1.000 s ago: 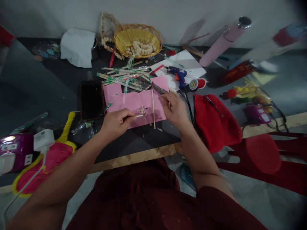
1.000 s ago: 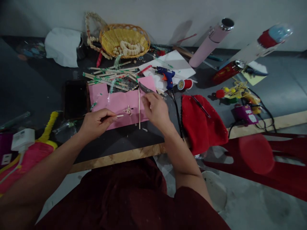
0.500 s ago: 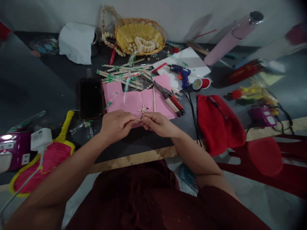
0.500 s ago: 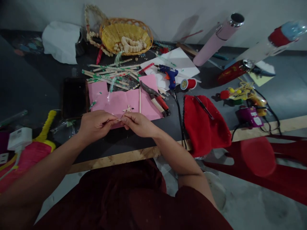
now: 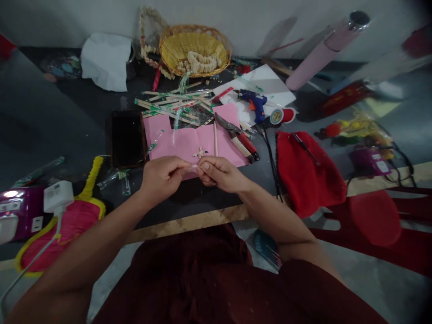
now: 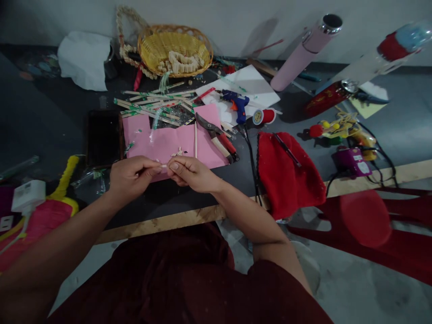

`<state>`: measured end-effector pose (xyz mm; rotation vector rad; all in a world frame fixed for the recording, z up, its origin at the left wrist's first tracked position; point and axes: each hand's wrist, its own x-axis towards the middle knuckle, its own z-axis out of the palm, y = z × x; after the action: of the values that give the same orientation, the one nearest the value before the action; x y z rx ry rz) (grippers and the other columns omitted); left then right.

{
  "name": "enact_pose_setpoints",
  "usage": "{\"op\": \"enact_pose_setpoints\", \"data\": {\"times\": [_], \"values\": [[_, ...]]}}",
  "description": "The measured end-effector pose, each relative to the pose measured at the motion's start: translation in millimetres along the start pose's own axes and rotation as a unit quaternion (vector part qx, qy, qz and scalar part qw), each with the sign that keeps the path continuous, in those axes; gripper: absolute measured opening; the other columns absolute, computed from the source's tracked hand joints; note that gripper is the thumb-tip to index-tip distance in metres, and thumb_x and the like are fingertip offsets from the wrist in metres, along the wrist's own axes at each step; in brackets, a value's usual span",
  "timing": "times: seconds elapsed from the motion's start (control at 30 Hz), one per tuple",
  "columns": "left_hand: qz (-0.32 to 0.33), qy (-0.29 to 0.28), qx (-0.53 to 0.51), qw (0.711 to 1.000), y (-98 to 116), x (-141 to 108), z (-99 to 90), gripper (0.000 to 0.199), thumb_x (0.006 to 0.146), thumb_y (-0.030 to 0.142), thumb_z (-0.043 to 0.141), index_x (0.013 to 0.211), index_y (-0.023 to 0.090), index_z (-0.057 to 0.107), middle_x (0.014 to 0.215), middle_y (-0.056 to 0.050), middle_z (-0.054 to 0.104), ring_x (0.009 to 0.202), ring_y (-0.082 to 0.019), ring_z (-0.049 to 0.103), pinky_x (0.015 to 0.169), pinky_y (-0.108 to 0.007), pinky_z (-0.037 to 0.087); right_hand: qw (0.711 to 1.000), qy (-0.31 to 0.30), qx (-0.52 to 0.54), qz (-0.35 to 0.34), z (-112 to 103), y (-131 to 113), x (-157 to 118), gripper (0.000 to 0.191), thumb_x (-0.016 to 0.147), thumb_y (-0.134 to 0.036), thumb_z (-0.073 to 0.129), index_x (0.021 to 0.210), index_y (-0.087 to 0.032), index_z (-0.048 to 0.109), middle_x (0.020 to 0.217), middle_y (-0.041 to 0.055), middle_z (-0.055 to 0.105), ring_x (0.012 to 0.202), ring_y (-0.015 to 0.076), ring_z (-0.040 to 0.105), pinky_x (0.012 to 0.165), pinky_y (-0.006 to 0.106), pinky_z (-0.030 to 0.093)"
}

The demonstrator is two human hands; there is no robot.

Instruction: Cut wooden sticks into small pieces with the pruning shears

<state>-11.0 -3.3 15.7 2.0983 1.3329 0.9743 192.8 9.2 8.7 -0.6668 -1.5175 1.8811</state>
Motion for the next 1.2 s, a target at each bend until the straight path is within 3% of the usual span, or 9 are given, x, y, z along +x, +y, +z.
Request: {"op": "enact_pose_setpoints", "data": {"times": [0.1,0.2,0.27,0.4,0.53,0.67,0.8,0.9,1.2], "values": [[-0.033,0.027,-0.006,0.999,0.0,0.6,-3.7,0.01,0.084,0.027,0.063,0.083,0.022,0.072,0.074,0.001,0.072,0.065,-0.012,0.063,0.061,-0.022,0.044,0.988,0.069,-0.127,-0.063,-7.6,-3.4,-0.4,0.029,0.097,-0.042,0.042,0.085,-0.018,0.053,0.064,-0.005,0.047,0.05,0.0056,0.041,0.048,0.02,0.034],[-0.046,0.036,-0.019,0.998,-0.8,1.2,-3.9,0.01,0.084,0.027,0.063,0.084,0.021,0.07,0.073,0.002,0.07,0.066,-0.011,0.063,0.062,-0.021,0.045,0.913,0.146,-0.363,-0.114,-19.4,-2.3,3.0,0.019,0.095,-0.032,0.049,0.088,-0.018,0.06,0.079,0.0019,0.063,0.069,0.0104,0.057,0.066,0.025,0.044],[-0.058,0.037,-0.043,0.997,-1.7,1.8,-2.3,0.009,0.084,0.026,0.063,0.083,0.02,0.069,0.071,0.002,0.07,0.065,-0.011,0.063,0.062,-0.021,0.046,0.871,0.157,-0.447,-0.13,-25.4,1.9,6.2,0.014,0.093,-0.028,0.053,0.089,-0.018,0.062,0.086,0.0044,0.067,0.077,0.013,0.061,0.073,0.027,0.046],[-0.087,0.043,-0.115,0.989,-3.4,3.8,0.4,0.007,0.082,0.026,0.065,0.082,0.019,0.068,0.07,0.002,0.069,0.066,-0.011,0.064,0.063,-0.022,0.048,0.833,0.142,-0.51,-0.162,-28.2,12.6,10.1,0.011,0.09,-0.02,0.053,0.092,-0.02,0.064,0.089,0.006,0.068,0.086,0.0164,0.062,0.078,0.03,0.049],[-0.083,0.036,-0.141,0.986,-4.1,5.1,0.9,0.009,0.081,0.028,0.066,0.082,0.019,0.068,0.071,0.001,0.069,0.064,-0.011,0.063,0.061,-0.022,0.049,0.821,0.142,-0.527,-0.167,-26.8,18.1,10.8,0.015,0.086,-0.013,0.054,0.095,-0.02,0.064,0.09,0.0065,0.067,0.088,0.018,0.06,0.083,0.034,0.05],[-0.067,0.018,-0.13,0.989,-3.3,5.4,1.3,0.011,0.083,0.028,0.064,0.084,0.018,0.069,0.072,0.0,0.07,0.064,-0.01,0.062,0.059,-0.02,0.047,0.836,0.153,-0.501,-0.164,-24.4,14.2,9.9,0.027,0.085,-0.012,0.055,0.11,-0.02,0.063,0.1,0.0093,0.065,0.095,0.019,0.059,0.085,0.035,0.05],[-0.062,0.006,-0.082,0.995,-2.7,5.6,3.4,0.012,0.081,0.029,0.066,0.083,0.018,0.07,0.074,0.0,0.071,0.061,-0.01,0.06,0.057,-0.02,0.045,0.901,0.137,-0.383,-0.152,-15.5,5.7,7.4,0.017,0.091,-0.026,0.055,0.104,-0.02,0.064,0.092,0.0054,0.066,0.075,0.0119,0.059,0.067,0.026,0.049],[-0.052,-0.004,-0.051,0.997,-4.1,5.0,5.2,0.014,0.082,0.032,0.065,0.085,0.019,0.072,0.075,0.0,0.072,0.06,-0.01,0.06,0.055,-0.02,0.044,0.933,0.124,-0.307,-0.138,-8.6,2.4,6.2,0.015,0.09,-0.031,0.058,0.096,-0.019,0.065,0.085,0.0022,0.066,0.071,0.0098,0.057,0.064,0.023,0.046],[0.069,0.007,0.038,0.997,-9.3,3.4,8.6,0.01,0.085,0.028,0.063,0.082,0.021,0.069,0.077,-0.002,0.073,0.071,-0.015,0.065,0.068,-0.027,0.048,0.954,0.133,-0.254,-0.091,-6.0,0.8,5.5,0.01,0.085,-0.024,0.059,0.085,-0.016,0.065,0.07,-0.0028,0.056,0.058,0.0062,0.044,0.057,0.021,0.037]]}}
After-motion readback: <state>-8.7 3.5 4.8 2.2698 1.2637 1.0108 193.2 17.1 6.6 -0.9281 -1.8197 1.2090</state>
